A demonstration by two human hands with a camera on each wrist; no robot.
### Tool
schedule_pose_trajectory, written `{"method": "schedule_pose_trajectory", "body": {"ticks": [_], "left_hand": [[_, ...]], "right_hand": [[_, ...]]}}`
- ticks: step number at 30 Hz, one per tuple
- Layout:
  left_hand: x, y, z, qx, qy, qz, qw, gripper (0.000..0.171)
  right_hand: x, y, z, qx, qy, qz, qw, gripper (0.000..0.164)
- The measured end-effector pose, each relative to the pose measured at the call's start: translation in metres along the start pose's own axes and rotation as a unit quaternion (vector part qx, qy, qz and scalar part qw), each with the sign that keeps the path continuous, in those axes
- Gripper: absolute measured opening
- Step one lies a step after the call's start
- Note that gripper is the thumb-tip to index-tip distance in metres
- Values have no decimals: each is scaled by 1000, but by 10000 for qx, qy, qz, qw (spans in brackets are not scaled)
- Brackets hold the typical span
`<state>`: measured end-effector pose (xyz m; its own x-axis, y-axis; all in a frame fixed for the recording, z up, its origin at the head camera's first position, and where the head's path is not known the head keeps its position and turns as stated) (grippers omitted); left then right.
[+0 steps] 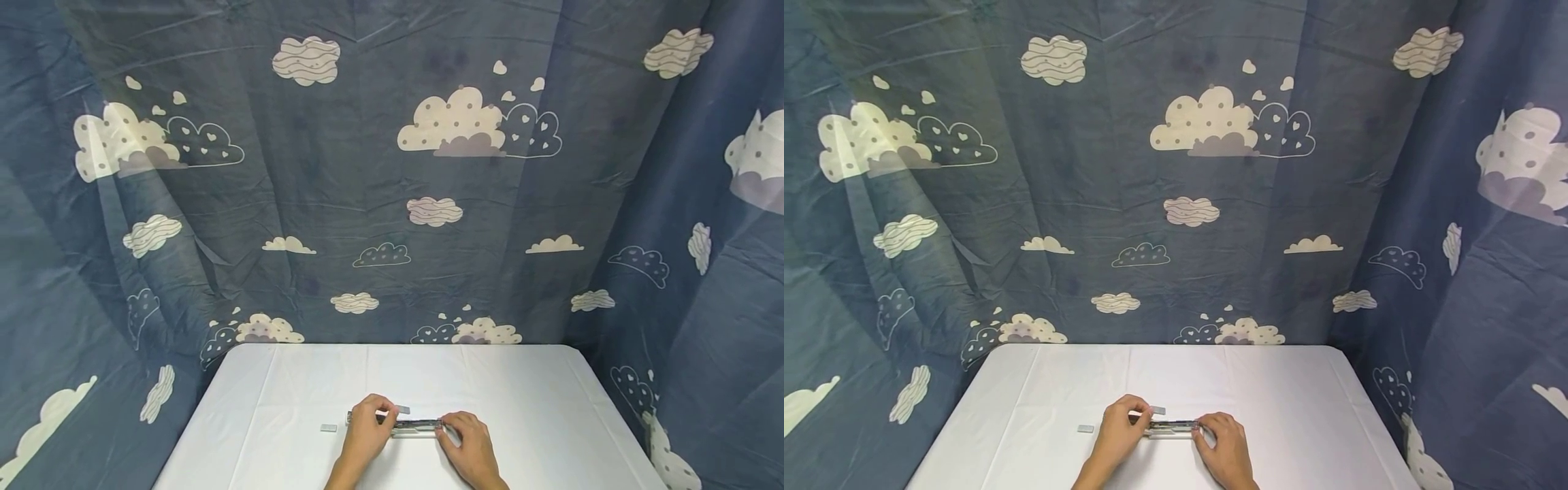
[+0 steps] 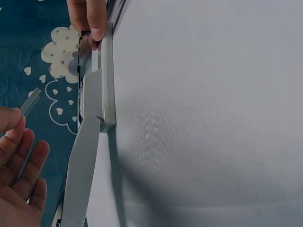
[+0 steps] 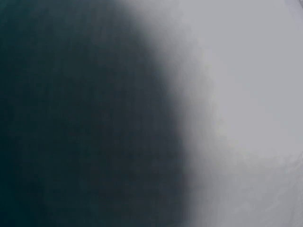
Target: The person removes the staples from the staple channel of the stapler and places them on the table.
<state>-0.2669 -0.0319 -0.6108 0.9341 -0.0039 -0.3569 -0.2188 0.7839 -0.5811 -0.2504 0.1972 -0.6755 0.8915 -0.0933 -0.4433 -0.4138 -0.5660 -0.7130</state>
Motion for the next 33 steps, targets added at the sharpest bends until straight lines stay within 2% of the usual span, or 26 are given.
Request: {"method": "schedule_pose_trajectory", "body": {"ticks": [11,19,26,33], "left_hand": [[8,-17,-13,115,-226,66,9997,7],[8,-32,-23,252,-129,216,9994,7],[9,-42,-30,261,8,422,9988,7],[12,-54,-42,358,-72,582,9976,7]], "right_hand": [[0,0,2,-24,152,-225,9996,17],[-1,3,3,73,253,-321,9991,18],[-1,7,5,118,69,-76,9999,19],[-2,6,6,81,345,-425,9985,20]]}}
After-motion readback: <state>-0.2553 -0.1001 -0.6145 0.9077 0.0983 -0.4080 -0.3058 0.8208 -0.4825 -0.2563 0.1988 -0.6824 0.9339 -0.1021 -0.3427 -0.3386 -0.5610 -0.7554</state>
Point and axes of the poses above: each hand's wrist, its own x-axis away from the middle knuckle, its own y-axis out of the palm, z = x × y, the point moved 1 cm from there along -x, towards the middle knuckle, and after that the axes turned 3 degrees about z, right-handed, at the moved point
